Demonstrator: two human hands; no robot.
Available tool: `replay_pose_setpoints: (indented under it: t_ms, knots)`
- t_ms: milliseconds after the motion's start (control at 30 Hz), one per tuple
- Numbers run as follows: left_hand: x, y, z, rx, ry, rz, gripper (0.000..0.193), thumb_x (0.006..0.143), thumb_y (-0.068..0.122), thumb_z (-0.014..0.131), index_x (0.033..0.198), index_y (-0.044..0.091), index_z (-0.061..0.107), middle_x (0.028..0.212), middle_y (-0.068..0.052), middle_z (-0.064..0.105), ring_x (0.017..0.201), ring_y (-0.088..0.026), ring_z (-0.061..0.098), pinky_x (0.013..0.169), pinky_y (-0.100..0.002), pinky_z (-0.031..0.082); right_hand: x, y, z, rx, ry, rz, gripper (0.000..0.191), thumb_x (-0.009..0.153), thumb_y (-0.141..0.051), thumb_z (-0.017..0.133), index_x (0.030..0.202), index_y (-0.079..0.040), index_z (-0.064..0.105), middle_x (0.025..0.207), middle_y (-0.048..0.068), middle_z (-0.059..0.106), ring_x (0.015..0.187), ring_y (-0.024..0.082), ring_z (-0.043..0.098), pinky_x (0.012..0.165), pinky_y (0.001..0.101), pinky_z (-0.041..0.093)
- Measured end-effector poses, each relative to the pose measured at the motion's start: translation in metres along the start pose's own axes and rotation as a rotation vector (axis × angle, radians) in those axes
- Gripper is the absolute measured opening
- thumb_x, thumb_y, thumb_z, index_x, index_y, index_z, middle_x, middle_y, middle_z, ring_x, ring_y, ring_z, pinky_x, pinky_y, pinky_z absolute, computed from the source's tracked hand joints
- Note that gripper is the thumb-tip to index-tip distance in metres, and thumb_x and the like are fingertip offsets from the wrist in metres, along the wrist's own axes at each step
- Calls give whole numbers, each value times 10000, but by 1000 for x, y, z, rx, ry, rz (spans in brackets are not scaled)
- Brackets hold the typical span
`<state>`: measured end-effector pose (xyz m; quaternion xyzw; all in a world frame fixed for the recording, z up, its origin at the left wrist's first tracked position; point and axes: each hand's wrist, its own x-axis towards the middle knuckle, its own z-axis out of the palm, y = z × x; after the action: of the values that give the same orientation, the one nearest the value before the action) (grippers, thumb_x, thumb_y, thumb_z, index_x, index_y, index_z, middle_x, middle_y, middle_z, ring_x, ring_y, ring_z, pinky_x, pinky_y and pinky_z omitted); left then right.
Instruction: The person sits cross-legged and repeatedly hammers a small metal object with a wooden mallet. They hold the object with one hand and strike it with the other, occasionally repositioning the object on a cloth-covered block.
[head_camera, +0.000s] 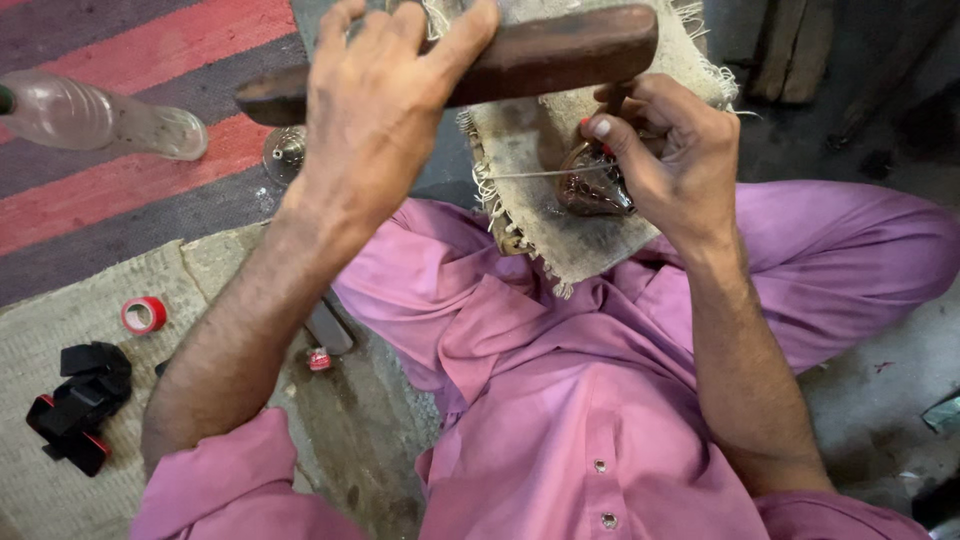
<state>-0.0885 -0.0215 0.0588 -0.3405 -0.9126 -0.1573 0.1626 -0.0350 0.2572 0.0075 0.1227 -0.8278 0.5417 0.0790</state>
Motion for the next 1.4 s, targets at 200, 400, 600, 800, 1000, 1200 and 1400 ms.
replay_pose_setpoints:
  t_ms: [200,400,600,800,1000,1200,1400]
  knots:
    - [1,-1,2,-120,-18,2,692,891,-13,753,1513,153,502,1095,-155,635,1026,-382,652,940,-485,511,0,0,1,17,3,12,163,1044,67,765,1186,64,686,1017,122,760,939,154,739,823,264,601]
    - [6,2,2,-57,-7,-5,648,894,-8,763,1471,149,513,1045,-168,647,975,-400,661,888,-506,519,0,0,1,24,-1,60,116,1050,95,727,1151,70,676,1014,117,778,942,142,745,830,250,586]
    - [9,3,2,-80,17,-2,558,909,-2,707,1415,143,522,1044,-176,628,981,-391,653,938,-523,497,2,-4,2,-30,-3,23,128,1026,112,718,1145,82,683,1027,136,772,959,180,756,846,269,597]
    - [8,1,2,-33,-37,-20,574,940,12,691,1471,181,551,1036,-126,613,1008,-347,641,1002,-524,474,3,-8,3,38,-10,24,176,1039,94,698,1212,73,675,1049,133,765,1003,174,767,881,267,625]
    - [8,-1,2,-41,-5,21,590,856,-28,712,1397,165,577,976,-137,600,956,-359,625,945,-540,481,3,-8,4,84,-19,23,181,1049,71,699,1229,59,683,1078,123,759,1025,172,766,912,272,639]
    - [3,-3,6,-3,-15,-15,632,862,38,742,1461,150,576,1065,-155,612,1005,-390,615,902,-511,493,5,-11,2,37,-32,11,167,1046,66,695,1212,59,684,1065,115,759,1018,168,774,893,268,641]
    - [2,-10,8,-256,85,-20,595,911,8,707,1450,137,490,1176,-166,605,1122,-392,593,970,-490,497,5,-13,2,21,-34,33,173,1037,55,711,1207,35,691,1039,91,772,1008,144,774,880,262,631]
